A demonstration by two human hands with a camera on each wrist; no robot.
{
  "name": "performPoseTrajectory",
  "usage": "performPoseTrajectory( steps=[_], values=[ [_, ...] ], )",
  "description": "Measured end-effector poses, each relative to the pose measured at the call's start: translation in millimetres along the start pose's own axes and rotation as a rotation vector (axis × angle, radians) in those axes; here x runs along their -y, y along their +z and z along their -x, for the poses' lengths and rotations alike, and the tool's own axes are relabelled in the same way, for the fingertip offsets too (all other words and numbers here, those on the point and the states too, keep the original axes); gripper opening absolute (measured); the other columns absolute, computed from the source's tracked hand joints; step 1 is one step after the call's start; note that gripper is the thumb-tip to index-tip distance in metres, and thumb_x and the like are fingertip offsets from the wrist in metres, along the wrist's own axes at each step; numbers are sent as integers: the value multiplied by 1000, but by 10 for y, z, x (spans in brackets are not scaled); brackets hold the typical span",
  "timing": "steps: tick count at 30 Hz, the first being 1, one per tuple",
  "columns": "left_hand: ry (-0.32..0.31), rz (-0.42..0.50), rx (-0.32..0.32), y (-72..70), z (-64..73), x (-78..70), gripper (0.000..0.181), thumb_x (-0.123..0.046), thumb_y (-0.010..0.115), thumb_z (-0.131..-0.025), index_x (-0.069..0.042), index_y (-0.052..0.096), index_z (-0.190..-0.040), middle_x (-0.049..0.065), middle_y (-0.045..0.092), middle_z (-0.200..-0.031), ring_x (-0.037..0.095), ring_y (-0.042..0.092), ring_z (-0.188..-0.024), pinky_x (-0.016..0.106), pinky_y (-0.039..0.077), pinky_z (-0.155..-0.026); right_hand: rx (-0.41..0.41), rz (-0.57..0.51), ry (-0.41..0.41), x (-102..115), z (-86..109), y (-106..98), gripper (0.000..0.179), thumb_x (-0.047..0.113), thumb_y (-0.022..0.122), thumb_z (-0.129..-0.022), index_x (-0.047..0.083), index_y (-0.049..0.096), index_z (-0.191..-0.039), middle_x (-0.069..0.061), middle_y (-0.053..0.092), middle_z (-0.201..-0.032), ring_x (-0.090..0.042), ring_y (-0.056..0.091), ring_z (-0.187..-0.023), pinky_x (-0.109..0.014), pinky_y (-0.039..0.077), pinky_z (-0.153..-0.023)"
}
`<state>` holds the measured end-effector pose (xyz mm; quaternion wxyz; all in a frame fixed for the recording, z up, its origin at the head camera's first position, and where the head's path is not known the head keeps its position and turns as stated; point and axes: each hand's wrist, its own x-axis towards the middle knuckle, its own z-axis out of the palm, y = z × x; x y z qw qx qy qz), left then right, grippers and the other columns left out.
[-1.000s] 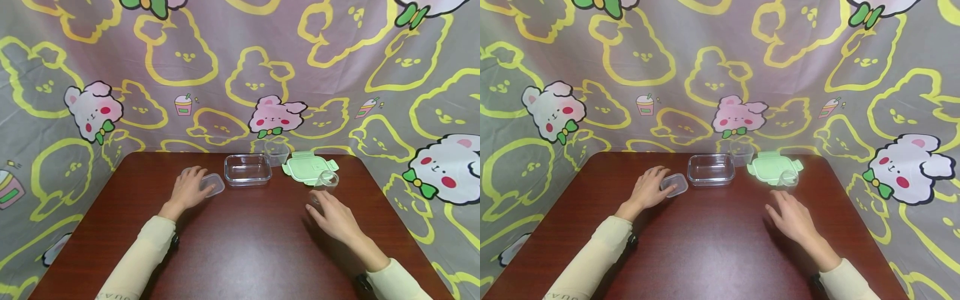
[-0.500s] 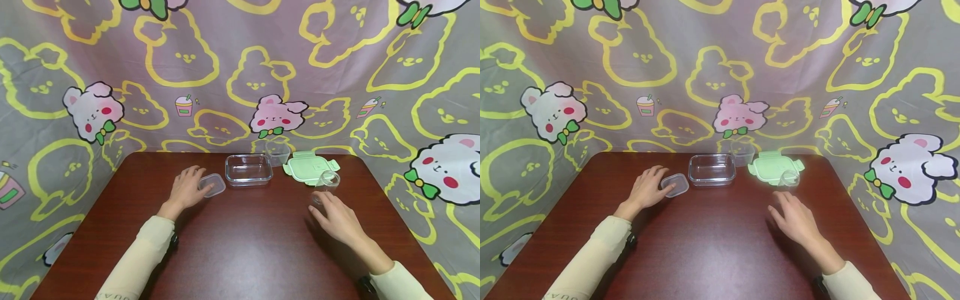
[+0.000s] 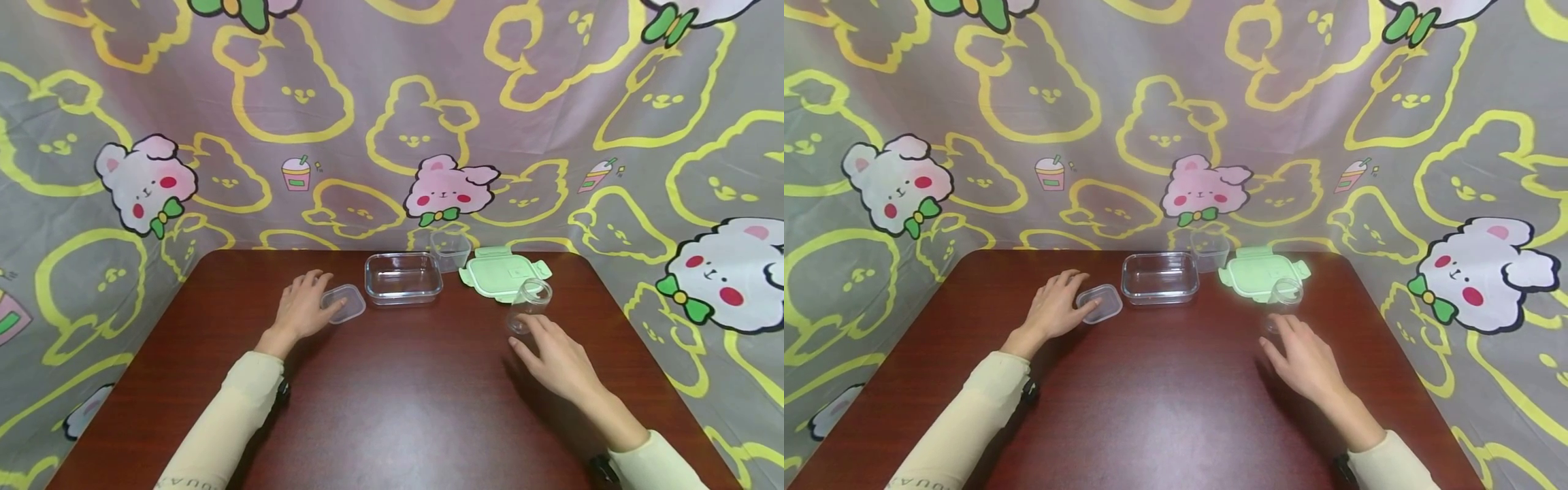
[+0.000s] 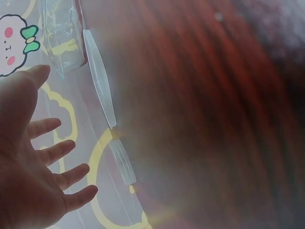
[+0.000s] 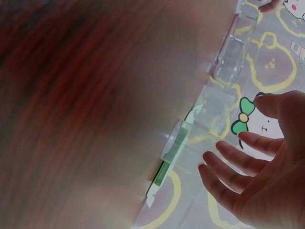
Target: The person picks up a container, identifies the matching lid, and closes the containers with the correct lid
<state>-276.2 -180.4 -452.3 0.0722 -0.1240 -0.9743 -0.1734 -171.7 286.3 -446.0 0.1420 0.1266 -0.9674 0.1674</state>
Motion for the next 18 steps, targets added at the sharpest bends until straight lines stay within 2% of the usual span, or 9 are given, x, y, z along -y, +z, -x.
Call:
performPoseTrajectory(
  steps=[10,18],
  values=[
    [-13,13,-23,7,-23,67,74,-53,66,-95,-10,45,-152,19,42,-153,46,37,-139,67,31,-111,-22,-4,4,-19,17,-23,40,28,68,-97,10,60,-132,-13,63,-128,-37,59,-119,-64,51,-82],
    [-34,17,-24,29,-34,151,75,-52,65,-95,-9,43,-153,20,43,-152,48,39,-138,68,35,-107,5,-5,38,-56,60,-63,43,30,66,-99,12,58,-137,-12,62,-129,-38,58,-121,-67,50,-80]
  ],
)
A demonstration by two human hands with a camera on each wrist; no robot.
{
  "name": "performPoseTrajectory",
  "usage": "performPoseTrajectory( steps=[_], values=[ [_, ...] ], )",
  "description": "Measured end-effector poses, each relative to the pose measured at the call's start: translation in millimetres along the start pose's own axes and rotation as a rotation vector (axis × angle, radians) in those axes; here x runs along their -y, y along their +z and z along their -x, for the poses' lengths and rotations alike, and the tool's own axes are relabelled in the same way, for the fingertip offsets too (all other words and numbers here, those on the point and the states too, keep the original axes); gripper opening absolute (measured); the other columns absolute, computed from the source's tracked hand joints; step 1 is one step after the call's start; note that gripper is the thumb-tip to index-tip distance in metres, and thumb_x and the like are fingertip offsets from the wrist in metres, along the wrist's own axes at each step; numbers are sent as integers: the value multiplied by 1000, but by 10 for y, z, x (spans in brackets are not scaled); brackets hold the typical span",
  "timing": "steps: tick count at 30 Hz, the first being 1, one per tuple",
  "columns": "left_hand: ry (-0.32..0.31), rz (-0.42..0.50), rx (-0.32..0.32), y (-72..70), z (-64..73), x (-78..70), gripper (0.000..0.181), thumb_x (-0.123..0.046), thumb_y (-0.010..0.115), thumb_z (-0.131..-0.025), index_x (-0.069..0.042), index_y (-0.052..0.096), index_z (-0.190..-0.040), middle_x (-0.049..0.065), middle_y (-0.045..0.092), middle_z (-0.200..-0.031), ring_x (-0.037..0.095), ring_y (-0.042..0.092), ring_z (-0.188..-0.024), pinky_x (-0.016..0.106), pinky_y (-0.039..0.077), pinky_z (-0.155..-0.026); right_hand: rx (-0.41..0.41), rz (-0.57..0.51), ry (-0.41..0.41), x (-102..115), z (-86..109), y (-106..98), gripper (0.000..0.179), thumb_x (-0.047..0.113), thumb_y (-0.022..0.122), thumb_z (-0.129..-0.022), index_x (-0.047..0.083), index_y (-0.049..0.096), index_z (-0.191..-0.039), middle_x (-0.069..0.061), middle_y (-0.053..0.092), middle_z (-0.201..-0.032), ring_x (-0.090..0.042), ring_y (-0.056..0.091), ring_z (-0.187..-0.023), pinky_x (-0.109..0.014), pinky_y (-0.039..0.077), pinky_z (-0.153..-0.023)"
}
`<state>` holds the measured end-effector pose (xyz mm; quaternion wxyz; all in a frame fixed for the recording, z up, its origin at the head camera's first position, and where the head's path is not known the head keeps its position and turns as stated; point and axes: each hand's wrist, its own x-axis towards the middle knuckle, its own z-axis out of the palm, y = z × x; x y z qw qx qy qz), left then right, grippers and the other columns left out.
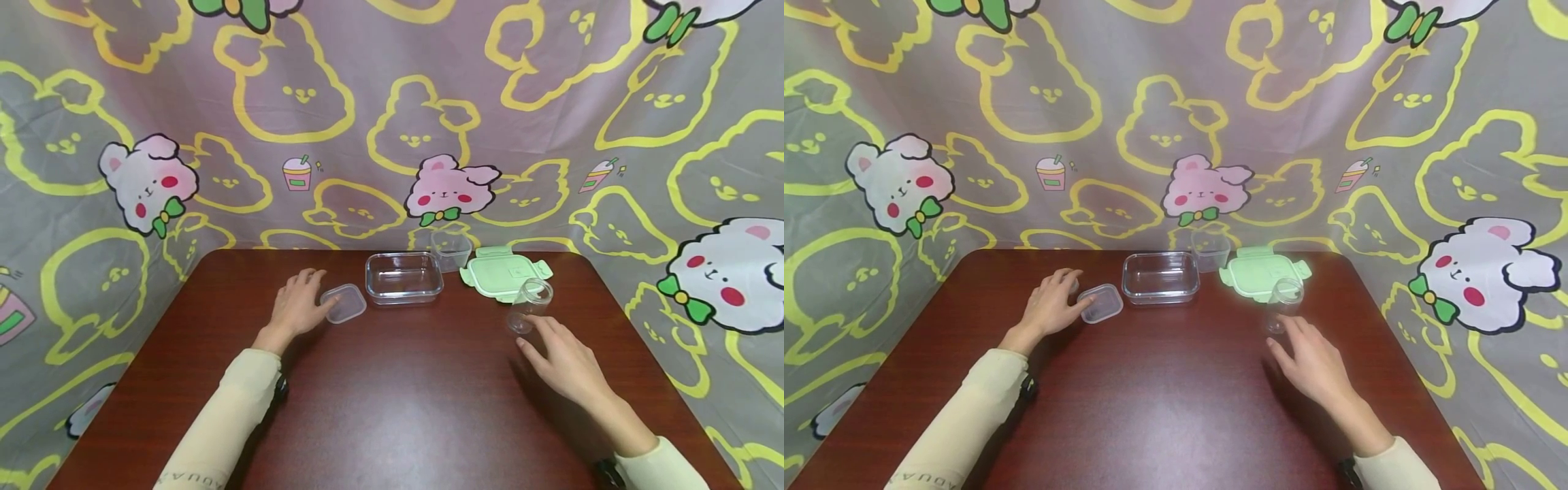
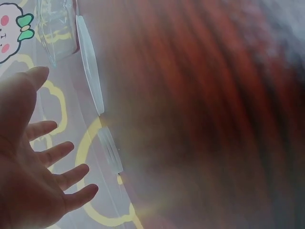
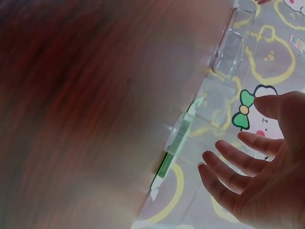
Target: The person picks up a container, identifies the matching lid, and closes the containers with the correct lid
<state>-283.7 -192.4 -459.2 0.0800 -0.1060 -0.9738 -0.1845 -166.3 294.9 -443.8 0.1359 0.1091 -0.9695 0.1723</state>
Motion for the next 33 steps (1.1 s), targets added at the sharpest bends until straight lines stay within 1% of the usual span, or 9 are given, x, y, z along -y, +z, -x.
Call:
performPoseTrajectory(
  steps=[7,15,20,28,33],
  values=[
    [-27,13,10,1,2,35,76,-49,67,-95,-8,43,-153,21,41,-153,48,38,-138,69,34,-108,14,-5,19,-33,20,-40,43,32,64,-100,10,57,-137,-14,62,-131,-39,58,-121,-68,50,-79],
    [-55,36,33,-13,-16,58,75,-46,67,-96,-8,40,-155,21,38,-155,49,35,-140,71,30,-110,-4,-1,27,-82,28,-71,45,33,64,-100,6,58,-136,-16,61,-129,-40,58,-120,-68,49,-79],
    [-70,34,43,-29,-24,79,75,-46,65,-96,-9,39,-155,21,37,-156,49,34,-141,71,29,-110,-21,2,28,-108,29,-84,44,33,64,-100,6,58,-134,-16,61,-129,-40,58,-120,-68,49,-79],
    [-79,36,52,-17,-58,136,74,-48,63,-98,-9,39,-155,23,36,-155,50,36,-139,71,33,-108,-35,-8,41,-133,25,-116,41,33,64,-101,11,58,-135,-14,61,-130,-39,58,-121,-69,49,-77],
    [-90,55,55,-24,-80,171,75,-50,62,-98,-8,39,-155,24,36,-154,51,37,-138,70,35,-106,-37,-12,58,-150,28,-141,44,34,63,-101,9,57,-136,-16,60,-132,-40,57,-122,-70,48,-78]
  ],
)
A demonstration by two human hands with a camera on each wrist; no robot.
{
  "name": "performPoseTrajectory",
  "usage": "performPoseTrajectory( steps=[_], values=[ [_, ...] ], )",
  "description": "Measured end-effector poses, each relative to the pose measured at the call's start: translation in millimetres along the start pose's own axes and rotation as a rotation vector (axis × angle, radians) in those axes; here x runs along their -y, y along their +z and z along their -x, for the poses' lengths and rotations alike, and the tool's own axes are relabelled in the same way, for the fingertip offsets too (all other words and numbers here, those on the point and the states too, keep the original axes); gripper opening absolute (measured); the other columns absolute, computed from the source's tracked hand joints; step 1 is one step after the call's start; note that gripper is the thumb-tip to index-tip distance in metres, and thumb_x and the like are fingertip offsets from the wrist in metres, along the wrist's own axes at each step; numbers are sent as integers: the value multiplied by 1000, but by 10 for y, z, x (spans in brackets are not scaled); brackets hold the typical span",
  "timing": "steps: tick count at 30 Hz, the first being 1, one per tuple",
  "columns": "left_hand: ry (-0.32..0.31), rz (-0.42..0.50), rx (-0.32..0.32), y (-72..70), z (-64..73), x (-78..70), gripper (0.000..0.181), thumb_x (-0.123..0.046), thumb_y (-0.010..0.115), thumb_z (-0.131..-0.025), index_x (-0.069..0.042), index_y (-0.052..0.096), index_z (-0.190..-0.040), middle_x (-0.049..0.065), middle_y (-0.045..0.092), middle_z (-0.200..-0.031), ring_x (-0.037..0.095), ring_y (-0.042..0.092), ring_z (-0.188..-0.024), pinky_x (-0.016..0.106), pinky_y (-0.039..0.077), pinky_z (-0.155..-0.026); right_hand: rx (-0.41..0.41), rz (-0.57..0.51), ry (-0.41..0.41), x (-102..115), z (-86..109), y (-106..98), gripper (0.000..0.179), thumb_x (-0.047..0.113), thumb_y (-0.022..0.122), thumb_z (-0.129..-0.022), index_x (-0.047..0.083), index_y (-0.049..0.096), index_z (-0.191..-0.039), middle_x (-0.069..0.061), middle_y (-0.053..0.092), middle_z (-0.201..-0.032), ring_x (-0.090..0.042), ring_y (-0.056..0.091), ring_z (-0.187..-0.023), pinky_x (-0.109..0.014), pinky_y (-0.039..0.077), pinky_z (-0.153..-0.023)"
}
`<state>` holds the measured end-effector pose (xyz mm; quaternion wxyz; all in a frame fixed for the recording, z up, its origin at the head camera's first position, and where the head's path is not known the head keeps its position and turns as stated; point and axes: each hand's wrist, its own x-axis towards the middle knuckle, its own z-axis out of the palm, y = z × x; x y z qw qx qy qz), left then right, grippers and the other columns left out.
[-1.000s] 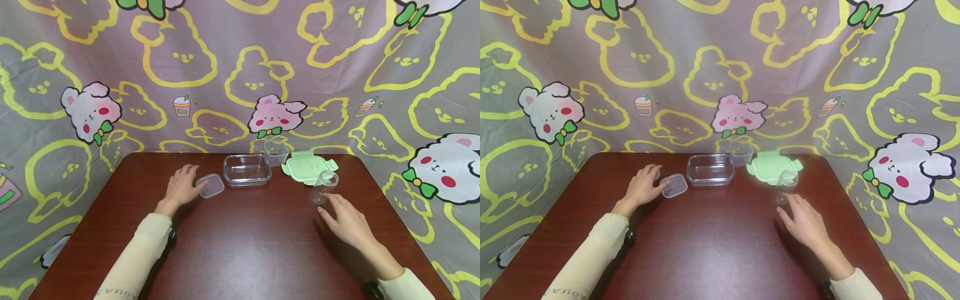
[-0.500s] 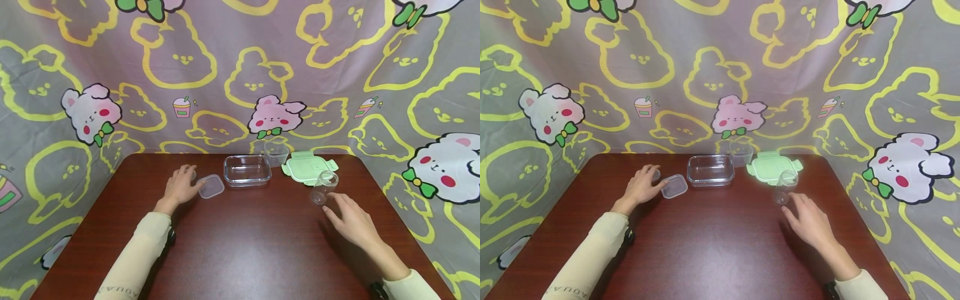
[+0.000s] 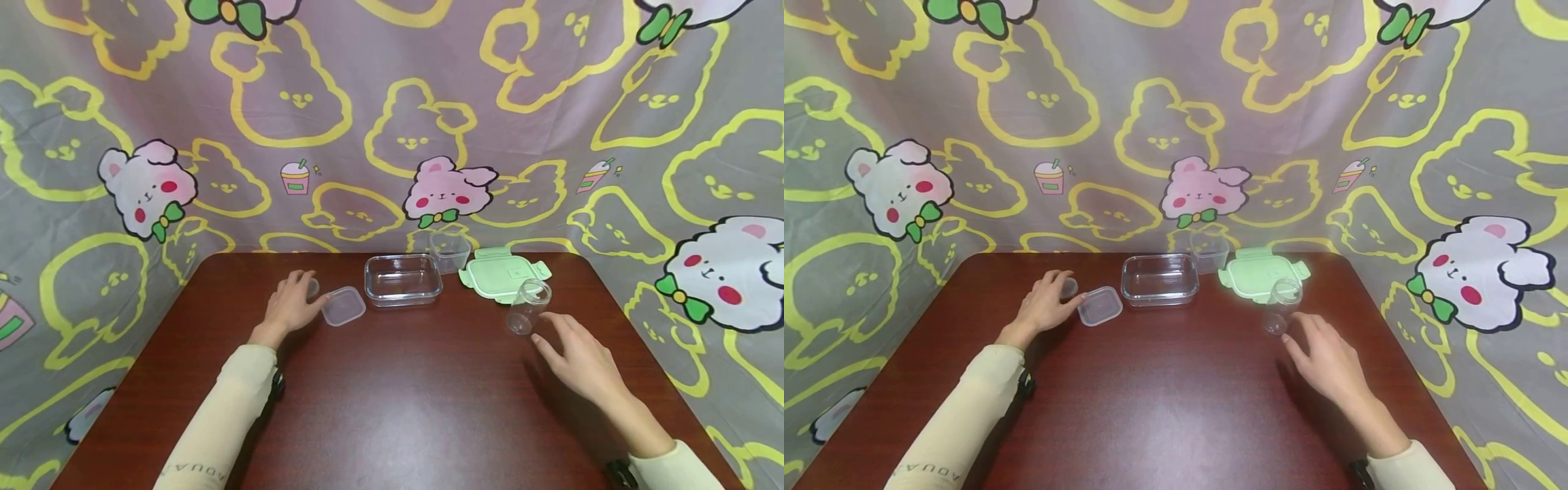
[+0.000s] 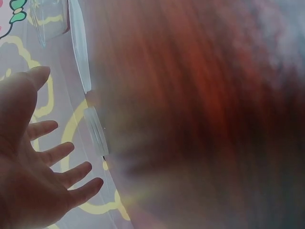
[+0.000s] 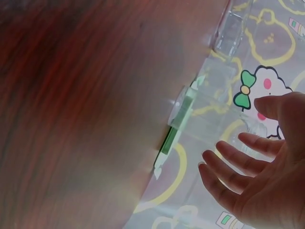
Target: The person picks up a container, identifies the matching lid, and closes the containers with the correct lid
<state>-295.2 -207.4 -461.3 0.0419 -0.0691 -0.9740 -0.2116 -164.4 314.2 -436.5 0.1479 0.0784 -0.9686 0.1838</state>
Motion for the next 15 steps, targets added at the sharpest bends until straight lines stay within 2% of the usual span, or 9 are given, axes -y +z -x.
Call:
performPoseTrajectory(
  steps=[15],
  values=[
    [-24,23,11,-5,-19,46,77,-49,63,-97,-7,37,-156,24,34,-155,50,37,-137,72,35,-105,-12,-3,17,-35,-25,-42,47,33,63,-101,6,55,-138,-19,59,-133,-43,56,-123,-73,47,-77]
  ],
)
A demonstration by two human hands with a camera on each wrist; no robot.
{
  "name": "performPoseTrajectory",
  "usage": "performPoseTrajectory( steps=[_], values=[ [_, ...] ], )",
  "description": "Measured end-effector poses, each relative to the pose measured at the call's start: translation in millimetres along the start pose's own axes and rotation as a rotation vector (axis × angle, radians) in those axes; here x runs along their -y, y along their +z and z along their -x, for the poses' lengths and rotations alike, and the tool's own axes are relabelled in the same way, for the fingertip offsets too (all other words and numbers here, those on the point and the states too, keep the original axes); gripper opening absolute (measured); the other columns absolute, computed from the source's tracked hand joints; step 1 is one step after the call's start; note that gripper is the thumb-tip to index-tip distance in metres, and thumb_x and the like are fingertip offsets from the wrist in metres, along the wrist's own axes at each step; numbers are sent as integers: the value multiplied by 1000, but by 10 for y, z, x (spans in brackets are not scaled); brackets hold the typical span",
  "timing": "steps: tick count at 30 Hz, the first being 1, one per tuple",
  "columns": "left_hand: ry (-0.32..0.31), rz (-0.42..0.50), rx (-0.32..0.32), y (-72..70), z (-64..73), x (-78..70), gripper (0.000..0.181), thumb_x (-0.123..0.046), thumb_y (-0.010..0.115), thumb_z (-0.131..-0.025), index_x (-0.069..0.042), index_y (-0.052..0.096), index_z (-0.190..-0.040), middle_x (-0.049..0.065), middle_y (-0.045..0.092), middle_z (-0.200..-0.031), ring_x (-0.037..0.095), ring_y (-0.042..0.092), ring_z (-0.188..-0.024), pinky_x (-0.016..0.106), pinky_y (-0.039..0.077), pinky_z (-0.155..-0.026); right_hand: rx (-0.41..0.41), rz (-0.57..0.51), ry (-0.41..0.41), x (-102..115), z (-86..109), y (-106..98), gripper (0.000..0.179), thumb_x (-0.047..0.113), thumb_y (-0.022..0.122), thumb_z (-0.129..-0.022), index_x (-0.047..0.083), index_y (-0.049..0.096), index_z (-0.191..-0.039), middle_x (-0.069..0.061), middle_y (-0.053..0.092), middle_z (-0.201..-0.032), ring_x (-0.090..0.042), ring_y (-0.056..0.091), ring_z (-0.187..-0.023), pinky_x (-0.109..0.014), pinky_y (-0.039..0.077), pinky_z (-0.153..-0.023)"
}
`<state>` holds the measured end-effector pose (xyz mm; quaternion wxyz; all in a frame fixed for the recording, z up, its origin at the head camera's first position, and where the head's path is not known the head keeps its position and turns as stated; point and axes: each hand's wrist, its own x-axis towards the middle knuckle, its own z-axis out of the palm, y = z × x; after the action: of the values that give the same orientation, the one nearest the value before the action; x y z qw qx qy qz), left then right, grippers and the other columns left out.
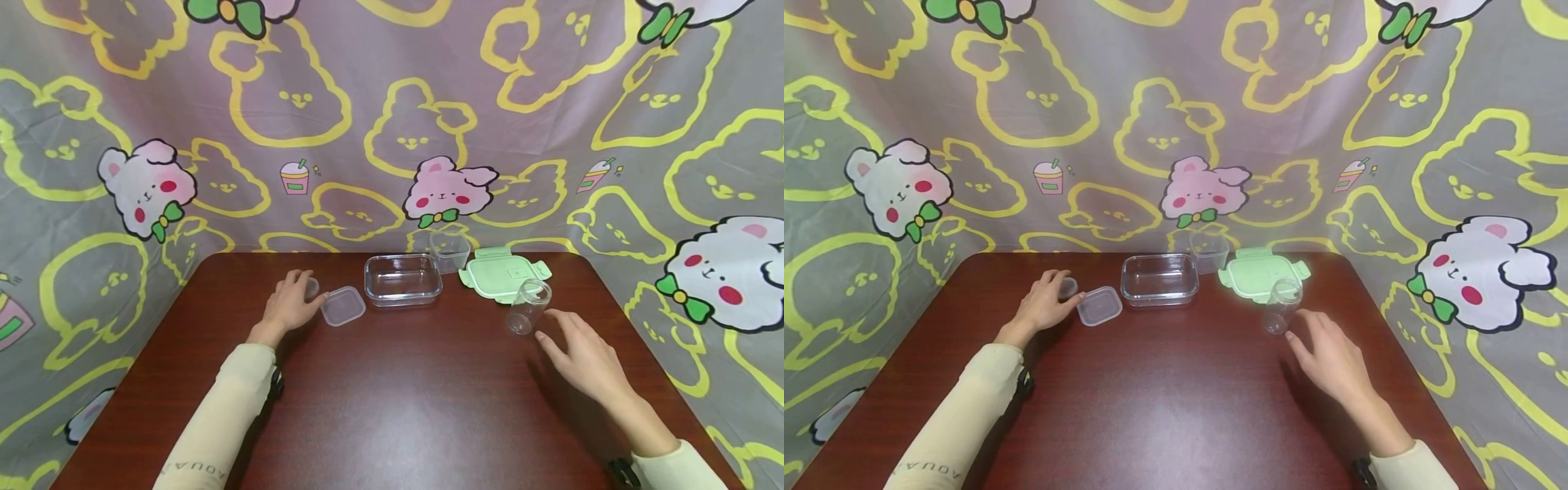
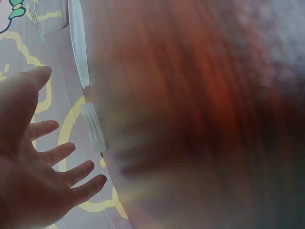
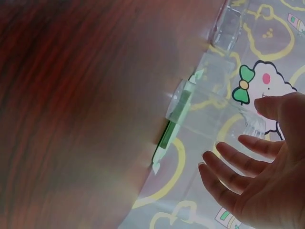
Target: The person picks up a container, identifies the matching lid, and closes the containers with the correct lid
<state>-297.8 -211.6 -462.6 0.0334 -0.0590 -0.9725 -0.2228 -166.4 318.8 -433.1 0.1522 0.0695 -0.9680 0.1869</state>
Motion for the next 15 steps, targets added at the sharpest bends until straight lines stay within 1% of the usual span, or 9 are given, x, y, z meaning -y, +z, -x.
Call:
performPoseTrajectory(
  steps=[9,15],
  values=[
    [-8,6,19,-24,-27,20,77,-48,64,-97,-6,36,-156,26,33,-155,51,38,-136,72,38,-103,9,-10,3,-13,-39,-21,52,35,64,-100,4,53,-140,-19,59,-132,-43,57,-120,-72,47,-76],
    [-19,8,39,-32,-55,29,78,-48,63,-97,-6,34,-156,26,31,-155,50,38,-136,71,39,-103,11,-29,8,-28,-65,-47,60,35,67,-99,2,46,-144,-20,58,-130,-42,61,-110,-69,48,-71]
  ],
)
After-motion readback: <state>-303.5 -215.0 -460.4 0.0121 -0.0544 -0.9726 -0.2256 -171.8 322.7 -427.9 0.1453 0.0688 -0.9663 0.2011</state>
